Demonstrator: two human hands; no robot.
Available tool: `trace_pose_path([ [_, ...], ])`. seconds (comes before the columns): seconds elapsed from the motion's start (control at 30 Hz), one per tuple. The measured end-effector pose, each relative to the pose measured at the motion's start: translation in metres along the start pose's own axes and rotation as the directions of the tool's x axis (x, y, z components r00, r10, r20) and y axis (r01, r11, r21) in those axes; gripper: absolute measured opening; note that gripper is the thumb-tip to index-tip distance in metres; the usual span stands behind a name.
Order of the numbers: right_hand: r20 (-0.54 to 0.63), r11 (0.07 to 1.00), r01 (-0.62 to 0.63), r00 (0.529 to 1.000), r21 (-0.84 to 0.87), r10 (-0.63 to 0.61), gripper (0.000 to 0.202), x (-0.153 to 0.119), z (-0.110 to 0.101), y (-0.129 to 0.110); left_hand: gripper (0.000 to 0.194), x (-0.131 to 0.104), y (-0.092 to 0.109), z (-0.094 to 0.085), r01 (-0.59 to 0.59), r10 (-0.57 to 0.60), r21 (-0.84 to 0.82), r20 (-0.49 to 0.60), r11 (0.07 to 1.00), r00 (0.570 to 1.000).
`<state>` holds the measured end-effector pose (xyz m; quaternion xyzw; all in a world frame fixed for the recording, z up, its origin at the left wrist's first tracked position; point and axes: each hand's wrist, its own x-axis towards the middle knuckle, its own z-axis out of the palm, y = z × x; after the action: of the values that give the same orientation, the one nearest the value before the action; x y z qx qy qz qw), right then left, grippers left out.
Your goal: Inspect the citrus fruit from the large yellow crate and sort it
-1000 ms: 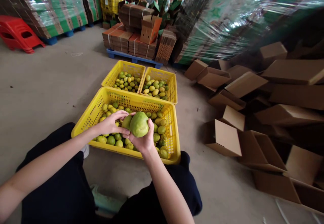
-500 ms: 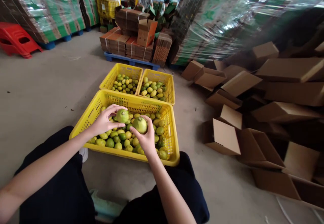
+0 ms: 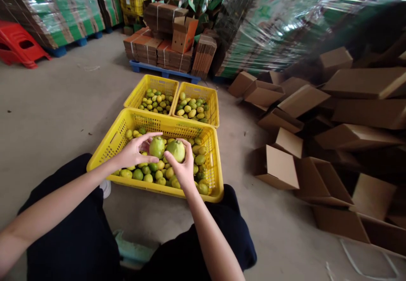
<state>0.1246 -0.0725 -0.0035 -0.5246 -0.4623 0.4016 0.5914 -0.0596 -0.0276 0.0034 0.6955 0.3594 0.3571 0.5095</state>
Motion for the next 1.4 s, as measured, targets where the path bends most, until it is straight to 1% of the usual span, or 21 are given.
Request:
trace_pose_path([
  [0.03, 0.004, 0.991, -0.103, 0.995, 0.083, 0.103, 0.037, 0.000, 0.001, 0.000, 0.064, 0.000, 0.000, 0.001, 0.086, -0.082, -0.101, 0.044, 0.991, 0.996],
  [0.07, 0.038, 0.960, -0.221, 0.975, 0.170, 0.218, 0.034, 0.001, 0.001, 0.001, 0.058, 0.000, -0.001, 0.001, 0.172, -0.155, -0.191, 0.098, 0.967, 0.983],
  [0.1, 0.104, 0.903, -0.352, 0.936, 0.247, 0.337, 0.034, 0.001, 0.001, 0.002, 0.053, 0.001, -0.002, 0.003, 0.248, -0.215, -0.262, 0.148, 0.933, 0.965],
  [0.13, 0.195, 0.820, -0.487, 0.873, 0.301, 0.446, 0.037, 0.003, 0.000, 0.005, 0.051, 0.002, -0.004, 0.004, 0.311, -0.264, -0.313, 0.184, 0.897, 0.947],
  [0.2, 0.380, 0.619, -0.710, 0.703, 0.336, 0.600, 0.046, 0.005, -0.001, 0.010, 0.055, 0.003, -0.009, 0.007, 0.401, -0.344, -0.370, 0.210, 0.838, 0.915],
  [0.23, 0.441, 0.530, -0.778, 0.628, 0.337, 0.641, 0.049, 0.007, -0.002, 0.012, 0.056, 0.004, -0.012, 0.008, 0.433, -0.379, -0.382, 0.212, 0.817, 0.901],
  [0.27, 0.473, 0.462, -0.817, 0.576, 0.345, 0.666, 0.049, 0.008, -0.003, 0.013, 0.057, 0.005, -0.014, 0.008, 0.464, -0.411, -0.384, 0.215, 0.798, 0.886],
  [0.3, 0.482, 0.416, -0.835, 0.548, 0.360, 0.683, 0.048, 0.008, -0.003, 0.014, 0.057, 0.005, -0.016, 0.009, 0.492, -0.440, -0.379, 0.221, 0.783, 0.870],
  [0.37, 0.457, 0.370, -0.841, 0.529, 0.394, 0.715, 0.043, 0.009, -0.002, 0.013, 0.056, 0.006, -0.018, 0.008, 0.534, -0.478, -0.366, 0.236, 0.762, 0.846],
  [0.5, 0.396, 0.363, -0.825, 0.536, 0.432, 0.746, 0.040, 0.008, 0.001, 0.008, 0.054, 0.007, -0.020, 0.007, 0.544, -0.490, -0.371, 0.237, 0.752, 0.839],
  [0.8, 0.443, 0.424, -0.809, 0.581, 0.407, 0.683, 0.039, 0.009, 0.000, 0.011, 0.057, 0.007, -0.020, 0.007, 0.552, -0.507, -0.329, 0.219, 0.766, 0.834],
  [0.87, 0.440, 0.435, -0.802, 0.591, 0.409, 0.677, 0.036, 0.010, -0.001, 0.010, 0.055, 0.007, -0.017, 0.007, 0.509, -0.484, -0.303, 0.158, 0.806, 0.861],
  [0.9, 0.432, 0.451, -0.791, 0.607, 0.414, 0.668, 0.034, 0.010, -0.002, 0.010, 0.052, 0.006, -0.015, 0.008, 0.452, -0.444, -0.292, 0.097, 0.843, 0.891],
  [0.93, 0.415, 0.483, -0.767, 0.637, 0.422, 0.649, 0.032, 0.011, -0.002, 0.008, 0.051, 0.005, -0.012, 0.008, 0.376, -0.385, -0.276, 0.025, 0.884, 0.923],
  [0.97, 0.381, 0.538, -0.723, 0.688, 0.433, 0.618, 0.029, 0.011, -0.003, 0.007, 0.053, 0.004, -0.010, 0.008, 0.292, -0.313, -0.251, -0.045, 0.923, 0.949],
  [1.0, 0.326, 0.614, -0.656, 0.753, 0.438, 0.572, 0.027, 0.011, -0.004, 0.006, 0.060, 0.003, -0.008, 0.008, 0.212, -0.239, -0.221, -0.105, 0.952, 0.965],
  [1.07, 0.184, 0.795, -0.465, 0.885, 0.390, 0.427, 0.029, 0.011, -0.007, 0.004, 0.068, 0.002, -0.004, 0.008, 0.098, -0.126, -0.165, -0.165, 0.981, 0.978],
  [1.1, 0.124, 0.867, -0.367, 0.930, 0.336, 0.346, 0.034, 0.010, -0.007, 0.003, 0.067, 0.001, -0.003, 0.008, 0.063, -0.088, -0.145, -0.174, 0.987, 0.981],
  [1.13, 0.083, 0.916, -0.287, 0.958, 0.282, 0.274, 0.039, 0.009, -0.008, 0.002, 0.065, 0.001, -0.003, 0.008, 0.036, -0.059, -0.132, -0.177, 0.991, 0.982],
  [1.2, 0.060, 0.955, -0.203, 0.979, 0.215, 0.195, 0.047, 0.008, -0.009, 0.000, 0.061, 0.001, -0.005, 0.008, 0.001, -0.021, -0.115, -0.174, 0.993, 0.985],
  [1.4, 0.090, 0.963, -0.176, 0.983, 0.203, 0.160, 0.054, 0.006, -0.008, -0.003, 0.056, -0.001, -0.011, 0.009, -0.012, -0.004, -0.100, -0.161, 0.995, 0.987],
])
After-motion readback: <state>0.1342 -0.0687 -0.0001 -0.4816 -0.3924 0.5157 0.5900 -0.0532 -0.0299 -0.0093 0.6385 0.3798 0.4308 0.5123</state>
